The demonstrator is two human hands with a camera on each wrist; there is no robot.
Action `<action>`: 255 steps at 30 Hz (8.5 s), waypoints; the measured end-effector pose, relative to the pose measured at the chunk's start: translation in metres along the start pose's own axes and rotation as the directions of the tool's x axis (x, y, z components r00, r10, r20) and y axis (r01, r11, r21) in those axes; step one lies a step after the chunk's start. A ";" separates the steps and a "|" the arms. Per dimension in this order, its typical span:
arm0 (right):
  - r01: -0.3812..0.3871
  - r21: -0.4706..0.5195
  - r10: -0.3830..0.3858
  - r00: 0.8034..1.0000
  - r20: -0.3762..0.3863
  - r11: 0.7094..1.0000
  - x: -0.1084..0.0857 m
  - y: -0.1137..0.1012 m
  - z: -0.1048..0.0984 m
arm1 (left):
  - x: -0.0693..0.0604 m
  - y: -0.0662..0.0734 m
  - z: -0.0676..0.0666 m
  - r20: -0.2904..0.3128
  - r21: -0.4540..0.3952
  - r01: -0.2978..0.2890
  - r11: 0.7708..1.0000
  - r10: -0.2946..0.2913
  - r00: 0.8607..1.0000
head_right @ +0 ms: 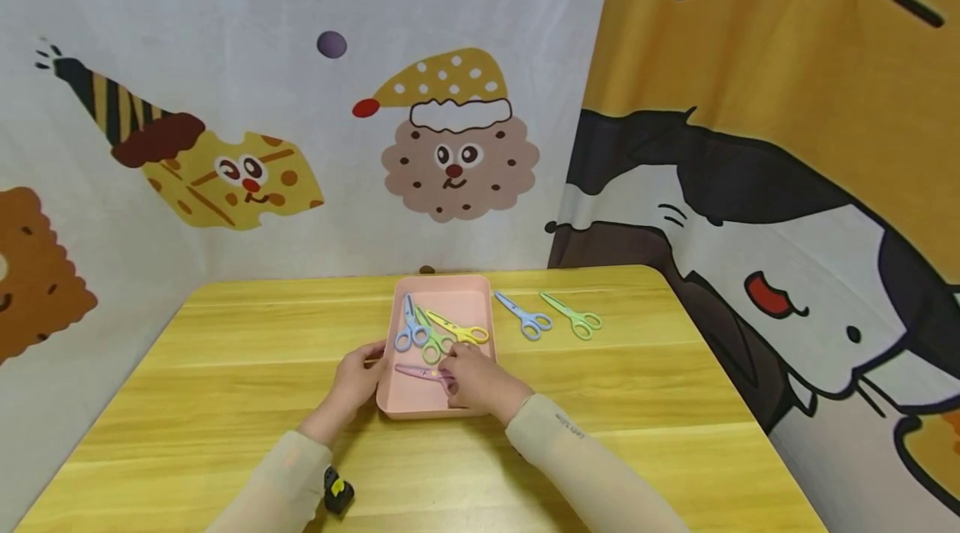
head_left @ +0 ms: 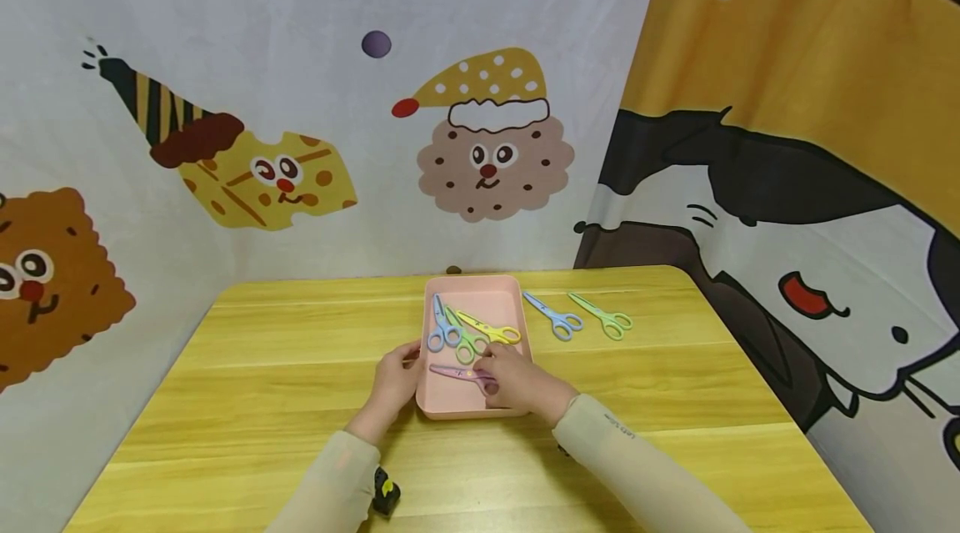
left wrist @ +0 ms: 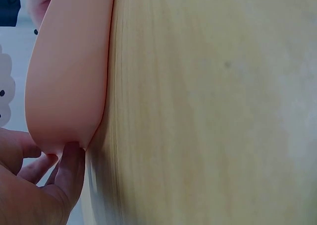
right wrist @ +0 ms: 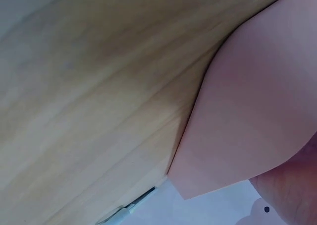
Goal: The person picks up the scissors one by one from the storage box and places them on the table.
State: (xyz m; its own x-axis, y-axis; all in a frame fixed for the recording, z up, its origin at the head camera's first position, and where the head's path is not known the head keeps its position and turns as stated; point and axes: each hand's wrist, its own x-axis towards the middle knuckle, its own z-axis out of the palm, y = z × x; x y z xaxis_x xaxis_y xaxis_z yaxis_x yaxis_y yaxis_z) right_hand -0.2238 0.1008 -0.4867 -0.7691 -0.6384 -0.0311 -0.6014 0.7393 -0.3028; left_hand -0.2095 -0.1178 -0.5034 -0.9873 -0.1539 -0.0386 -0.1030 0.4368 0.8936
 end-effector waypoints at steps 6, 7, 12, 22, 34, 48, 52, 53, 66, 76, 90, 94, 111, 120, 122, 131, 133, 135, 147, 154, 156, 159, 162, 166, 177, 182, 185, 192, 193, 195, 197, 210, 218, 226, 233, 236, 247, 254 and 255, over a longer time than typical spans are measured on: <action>-0.044 0.006 0.044 0.999 -0.002 0.999 -0.001 -0.002 0.000 | 0.000 -0.001 0.001 -0.008 0.004 -0.001 1.000 0.001 1.000; -0.051 0.007 0.051 0.999 0.000 0.999 -0.001 -0.003 -0.001 | 0.000 -0.001 0.001 -0.007 0.003 0.001 1.000 -0.001 1.000; -0.074 0.014 0.074 0.997 0.004 0.997 -0.001 -0.006 -0.003 | 0.000 -0.001 0.001 0.003 -0.001 0.011 1.000 -0.011 1.000; -0.060 0.016 0.060 0.998 -0.010 0.998 -0.001 -0.006 -0.002 | 0.001 -0.002 0.001 -0.004 0.005 0.005 1.000 -0.005 1.000; -0.060 0.015 0.061 0.996 -0.066 0.998 0.000 -0.002 -0.005 | 0.001 -0.002 0.000 0.005 0.006 0.011 1.000 -0.011 1.000; -0.104 0.022 0.106 0.989 -0.105 0.994 -0.003 -0.003 -0.018 | -0.002 -0.001 0.000 -0.010 -0.007 -0.011 1.000 0.011 1.000; -0.135 0.034 0.137 0.985 -0.100 0.990 -0.003 -0.003 -0.020 | -0.004 0.001 -0.001 -0.017 -0.011 -0.021 1.000 0.021 1.000; -0.143 0.034 0.146 0.985 -0.096 0.989 -0.003 -0.003 -0.020 | -0.003 0.001 -0.001 -0.016 -0.013 -0.016 1.000 0.016 1.000; -0.157 0.045 0.162 0.975 -0.150 0.987 -0.005 0.003 -0.022 | -0.001 -0.001 0.002 0.010 -0.011 0.031 0.999 -0.030 0.999; -0.128 0.059 0.138 0.970 -0.201 0.990 -0.007 0.005 -0.027 | 0.000 -0.001 0.002 -0.004 -0.005 0.007 1.000 -0.007 1.000; -0.162 0.064 0.173 0.960 -0.218 0.985 -0.006 0.009 -0.034 | 0.004 -0.004 0.001 0.016 -0.001 0.025 1.000 -0.025 1.000; -0.173 0.067 0.184 0.959 -0.216 0.983 -0.008 0.010 -0.037 | 0.003 -0.004 0.001 0.016 0.001 0.021 1.000 -0.021 1.000; -0.156 0.077 0.172 0.947 -0.271 0.985 -0.012 0.021 -0.041 | 0.002 -0.002 0.001 0.014 0.005 0.030 1.000 -0.030 0.999; -0.146 0.088 0.165 0.946 -0.278 0.985 -0.014 0.027 -0.045 | 0.002 -0.002 0.001 0.012 0.011 0.034 0.999 -0.034 0.999; -0.156 0.092 0.175 0.948 -0.267 0.983 -0.015 0.028 -0.046 | 0.002 -0.001 0.000 0.012 0.013 0.035 0.999 -0.035 0.999; -0.210 0.091 0.227 0.935 -0.271 0.973 -0.016 0.034 -0.046 | 0.002 -0.002 0.001 0.014 0.006 0.044 0.999 -0.044 0.999; -0.213 0.079 0.227 0.934 -0.276 0.974 -0.017 0.036 -0.047 | 0.002 -0.003 0.001 0.014 0.002 0.049 0.999 -0.049 0.999; -0.220 0.075 0.233 0.932 -0.276 0.972 -0.018 0.038 -0.047 | 0.003 -0.004 0.001 0.016 0.001 0.044 0.999 -0.044 0.999; -0.228 0.060 0.235 0.916 -0.324 0.972 -0.024 0.049 -0.049 | 0.002 -0.003 0.001 0.022 -0.001 0.032 1.000 -0.032 0.999; -0.268 0.062 0.274 0.908 -0.316 0.961 -0.025 0.056 -0.050 | 0.002 -0.002 0.000 0.020 -0.003 0.032 0.999 -0.032 0.999; -0.269 0.066 0.276 0.907 -0.318 0.961 -0.026 0.058 -0.050 | 0.002 -0.002 0.000 0.019 -0.006 0.035 0.999 -0.035 0.999; -0.263 0.068 0.270 0.905 -0.329 0.962 -0.028 0.060 -0.051 | 0.001 -0.001 0.000 0.020 -0.010 0.039 0.999 -0.039 0.999; -0.252 0.076 0.263 0.899 -0.350 0.965 -0.029 0.062 -0.052 | 0.000 0.000 0.000 0.021 -0.010 0.042 0.999 -0.042 0.999; -0.244 0.078 0.255 0.895 -0.367 0.967 -0.031 0.066 -0.051 | -0.001 0.002 0.000 0.023 -0.007 0.041 0.999 -0.041 0.999; -0.298 0.091 0.311 0.889 -0.338 0.950 -0.036 0.075 -0.053 | -0.001 0.000 0.001 0.019 -0.002 0.034 0.999 -0.034 0.999; -0.330 0.101 0.345 0.883 -0.317 0.938 -0.038 0.079 -0.054 | -0.001 -0.001 0.001 0.019 -0.002 0.035 0.999 -0.035 0.999; -0.326 0.110 0.344 0.881 -0.324 0.939 -0.040 0.082 -0.055 | 0.000 -0.002 0.002 0.024 -0.005 0.042 0.999 -0.042 0.999; -0.318 0.116 0.338 0.878 -0.338 0.941 -0.043 0.087 -0.061 | 0.001 -0.002 0.002 0.022 -0.003 0.040 0.999 -0.040 0.999; -0.324 0.108 0.341 0.878 -0.336 0.940 -0.044 0.088 -0.062 | 0.001 -0.003 0.002 0.021 0.001 0.035 0.999 -0.035 0.999; -0.343 0.103 0.358 0.876 -0.324 0.934 -0.044 0.090 -0.063 | 0.001 -0.002 0.002 0.019 0.008 0.028 1.000 -0.029 0.999; -0.358 0.102 0.372 0.874 -0.313 0.928 -0.045 0.091 -0.065 | 0.002 -0.002 0.001 0.020 0.012 0.027 1.000 -0.027 0.999; -0.377 0.085 0.383 0.866 -0.320 0.922 -0.051 0.104 -0.071 | 0.000 0.001 0.000 0.023 0.002 0.027 1.000 -0.027 0.999; -0.375 0.061 0.374 0.869 -0.324 0.925 -0.055 0.107 -0.077 | 0.001 -0.002 0.001 0.025 -0.017 0.036 0.999 -0.035 0.999; -0.399 0.075 0.401 0.860 -0.315 0.914 -0.059 0.113 -0.077 | -0.001 -0.002 0.000 0.021 -0.016 0.009 1.000 -0.009 1.000; -0.395 0.087 0.400 0.854 -0.332 0.915 -0.062 0.121 -0.074 | -0.002 0.000 -0.001 0.019 -0.022 0.006 1.000 -0.005 1.000; -0.401 0.104 0.411 0.846 -0.339 0.910 -0.063 0.123 -0.074 | -0.002 0.000 -0.001 0.019 -0.024 0.008 1.000 -0.008 1.000; -0.431 0.123 0.446 0.830 -0.336 0.894 -0.066 0.132 -0.072 | 0.000 -0.002 0.000 0.013 -0.023 0.015 1.000 -0.015 1.000; -0.435 0.115 0.447 0.830 -0.332 0.893 -0.067 0.134 -0.072 | 0.001 -0.001 0.000 0.010 -0.027 0.028 0.999 -0.028 1.000; -0.434 0.113 0.445 0.832 -0.332 0.894 -0.067 0.134 -0.072 | 0.001 -0.001 -0.001 0.009 -0.026 0.027 0.999 -0.027 1.000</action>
State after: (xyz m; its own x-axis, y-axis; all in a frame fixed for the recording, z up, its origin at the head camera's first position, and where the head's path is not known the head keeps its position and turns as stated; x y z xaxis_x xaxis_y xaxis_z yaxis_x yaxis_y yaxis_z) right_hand -0.2687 0.2582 -0.4569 -0.9792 -0.1306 0.1555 -0.1797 0.9137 -0.3645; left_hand -0.2102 -0.1187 -0.5038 -0.9853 -0.1574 -0.0666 -0.1264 0.4090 0.9037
